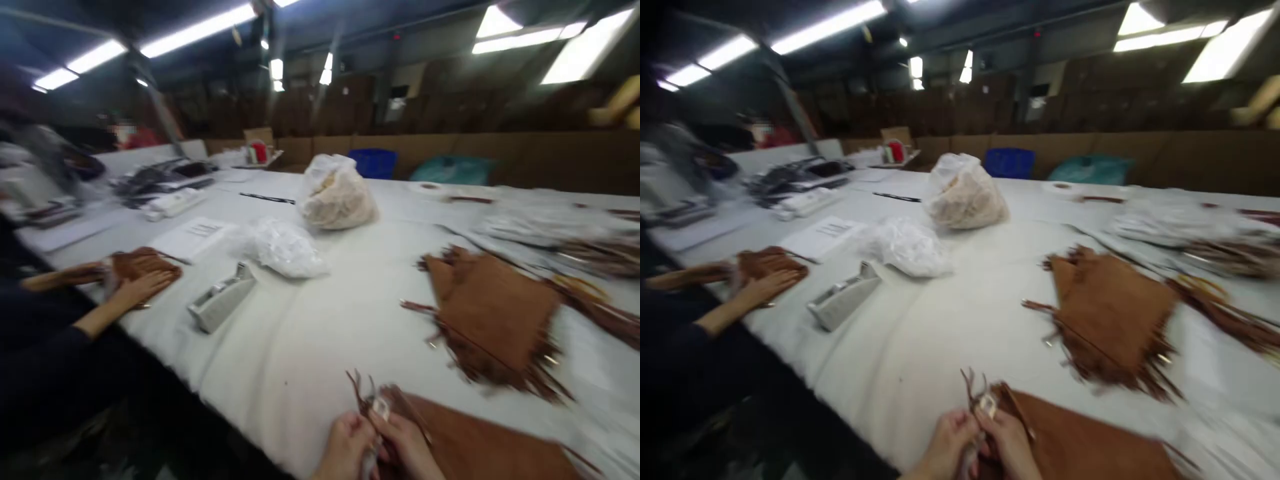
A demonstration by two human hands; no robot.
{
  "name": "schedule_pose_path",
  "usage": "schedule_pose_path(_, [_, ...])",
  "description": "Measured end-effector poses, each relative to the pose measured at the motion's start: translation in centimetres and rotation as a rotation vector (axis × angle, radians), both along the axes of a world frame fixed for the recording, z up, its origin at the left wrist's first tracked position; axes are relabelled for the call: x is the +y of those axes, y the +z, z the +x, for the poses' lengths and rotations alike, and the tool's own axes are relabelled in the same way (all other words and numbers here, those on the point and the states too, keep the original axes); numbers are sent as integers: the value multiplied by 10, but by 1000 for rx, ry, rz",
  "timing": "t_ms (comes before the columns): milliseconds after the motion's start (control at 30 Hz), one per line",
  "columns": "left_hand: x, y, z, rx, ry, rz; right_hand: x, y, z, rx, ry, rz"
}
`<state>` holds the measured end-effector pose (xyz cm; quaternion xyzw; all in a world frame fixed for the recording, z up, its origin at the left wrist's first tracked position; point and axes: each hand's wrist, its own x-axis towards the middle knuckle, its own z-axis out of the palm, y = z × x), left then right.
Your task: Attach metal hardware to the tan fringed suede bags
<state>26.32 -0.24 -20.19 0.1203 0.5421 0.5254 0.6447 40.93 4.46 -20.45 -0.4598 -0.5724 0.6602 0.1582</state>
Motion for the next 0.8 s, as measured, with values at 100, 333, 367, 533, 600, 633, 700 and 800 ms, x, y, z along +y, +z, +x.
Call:
schedule_pose_path(100, [-27,-21,69,-49,-49,77,-7,-8,21,113,-107,-156])
schedule_pose_path(333, [-27,-30,74,35,-7,149,-16,0,44,434,-180,-274])
schedule_pose_path(367, [-28,-30,73,44,2,152,-17,0,46,450,-161,-271])
schedule_pose_path(533, [-34,-29,81,96,-36,141,-20,-8,52,330,-104,-152])
schedule_pose_path(600, [-35,-25,83,60,-48,119,-19,-11,51,286,-136,-110])
schedule_pose_path(633, [-36,-23,83,18,-52,101,-19,-13,50,276,-150,-101])
schedule_pose_path(700, [-35,-16,82,-74,-59,69,-16,-13,47,262,-166,-95])
schedule_pose_path(800, [-30,-9,79,-121,-21,55,-10,-11,41,253,-189,-94])
